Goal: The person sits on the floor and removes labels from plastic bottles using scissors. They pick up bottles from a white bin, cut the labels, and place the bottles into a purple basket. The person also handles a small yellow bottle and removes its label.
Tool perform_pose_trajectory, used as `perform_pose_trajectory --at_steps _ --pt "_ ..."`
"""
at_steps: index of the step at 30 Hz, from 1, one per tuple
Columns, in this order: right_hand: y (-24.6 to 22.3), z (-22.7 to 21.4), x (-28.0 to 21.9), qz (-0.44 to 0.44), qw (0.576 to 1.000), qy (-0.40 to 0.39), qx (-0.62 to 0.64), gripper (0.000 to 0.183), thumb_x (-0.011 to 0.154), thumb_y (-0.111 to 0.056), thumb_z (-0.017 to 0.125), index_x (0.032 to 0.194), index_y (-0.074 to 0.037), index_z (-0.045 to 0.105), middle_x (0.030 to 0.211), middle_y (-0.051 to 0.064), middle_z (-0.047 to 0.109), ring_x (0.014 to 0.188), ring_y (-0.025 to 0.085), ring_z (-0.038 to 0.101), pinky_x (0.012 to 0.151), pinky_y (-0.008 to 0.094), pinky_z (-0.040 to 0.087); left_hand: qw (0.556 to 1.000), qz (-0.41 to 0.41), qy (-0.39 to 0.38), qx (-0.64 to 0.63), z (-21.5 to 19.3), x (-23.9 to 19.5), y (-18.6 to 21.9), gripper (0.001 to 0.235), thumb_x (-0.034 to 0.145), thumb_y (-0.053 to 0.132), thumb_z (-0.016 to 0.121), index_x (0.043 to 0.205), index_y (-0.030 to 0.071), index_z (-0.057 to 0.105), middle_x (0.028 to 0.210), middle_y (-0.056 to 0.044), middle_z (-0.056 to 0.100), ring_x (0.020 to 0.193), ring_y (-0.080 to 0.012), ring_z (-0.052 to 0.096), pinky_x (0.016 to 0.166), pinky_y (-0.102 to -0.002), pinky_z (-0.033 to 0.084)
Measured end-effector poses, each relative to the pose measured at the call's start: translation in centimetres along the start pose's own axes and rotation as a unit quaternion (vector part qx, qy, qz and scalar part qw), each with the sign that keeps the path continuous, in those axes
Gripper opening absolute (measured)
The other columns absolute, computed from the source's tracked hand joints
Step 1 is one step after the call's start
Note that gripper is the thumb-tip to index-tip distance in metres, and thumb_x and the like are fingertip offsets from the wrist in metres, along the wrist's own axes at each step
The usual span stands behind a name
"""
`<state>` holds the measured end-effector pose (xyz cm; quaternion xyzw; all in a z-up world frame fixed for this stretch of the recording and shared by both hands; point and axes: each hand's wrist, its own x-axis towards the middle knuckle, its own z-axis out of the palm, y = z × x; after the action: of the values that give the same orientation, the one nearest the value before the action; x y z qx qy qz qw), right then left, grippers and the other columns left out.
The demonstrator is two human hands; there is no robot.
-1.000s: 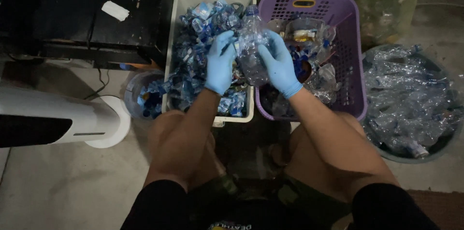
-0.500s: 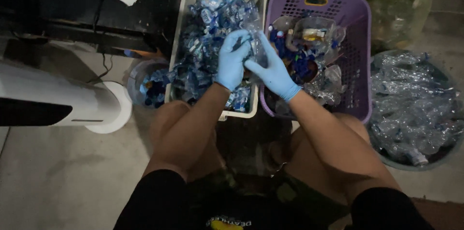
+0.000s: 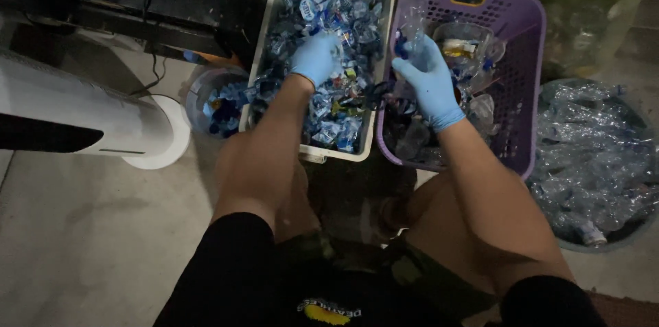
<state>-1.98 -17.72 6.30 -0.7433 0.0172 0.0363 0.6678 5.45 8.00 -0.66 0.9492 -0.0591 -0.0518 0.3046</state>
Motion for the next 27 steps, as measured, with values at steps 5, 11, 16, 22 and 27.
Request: perform_pose_trajectory --at_steps 5,11,16,22,27 --pt "-1.2 0.4 -0.7 0.021 0.998 -0.048 -0.040 0.077 0.088 -0.032 0.077 0.153 -0.011 0.041 0.156 0.007 0.049 0.142 0.021 0.047 0.119 0.039 0.038 0.970 -0.046 -0.197 0.137 1.8 1.0 -0.2 0.048 0.077 0.000 0.070 0.123 0.014 0.068 0.128 -0.015 0.066 0.111 -0.0373 0.066 0.090 -0.049 0.056" --pt "-0.5 0.4 -0.5 0.061 0.988 -0.098 0.101 0.056 0.085 -0.017 0.079 0.136 -0.014 0.058 0.125 0.002 0.066 0.103 0.014 0.064 0.086 0.029 0.055 0.947 0.005 0.003 -0.322 -2.9 -2.7 5.2 0.046 0.098 0.037 0.060 0.136 0.012 0.065 0.142 -0.008 0.066 0.132 -0.0232 0.060 0.110 -0.034 0.045" --pt "-5.1 2.6 -3.2 0.142 0.967 -0.200 0.073 0.060 0.080 -0.023 0.077 0.135 -0.013 0.056 0.122 0.005 0.063 0.092 0.016 0.065 0.078 0.032 0.061 0.778 0.026 -0.037 -0.627 -1.6 -3.4 7.2 0.071 0.100 0.044 0.052 0.160 0.014 0.029 0.159 -0.015 0.047 0.141 -0.0334 0.055 0.120 -0.049 0.043" --pt "5.0 4.8 -1.9 0.023 0.980 -0.196 0.038 0.071 0.075 -0.010 0.088 0.136 -0.008 0.053 0.129 0.009 0.061 0.118 0.021 0.057 0.101 0.041 0.050 0.773 -0.040 0.027 -0.633 2.6 -3.1 6.5 0.055 0.081 0.013 0.089 0.127 0.011 0.060 0.123 -0.011 0.073 0.107 -0.0253 0.073 0.088 -0.042 0.063" --pt "5.5 6.4 -3.9 0.054 0.985 -0.162 0.014 0.061 0.066 -0.010 0.094 0.120 -0.007 0.066 0.105 0.009 0.073 0.095 0.022 0.069 0.081 0.043 0.059 0.773 -0.179 0.077 -0.603 7.2 -0.8 3.1 0.103 0.073 0.025 0.099 0.154 0.005 0.040 0.135 -0.023 0.064 0.102 -0.0338 0.077 0.080 -0.048 0.070"
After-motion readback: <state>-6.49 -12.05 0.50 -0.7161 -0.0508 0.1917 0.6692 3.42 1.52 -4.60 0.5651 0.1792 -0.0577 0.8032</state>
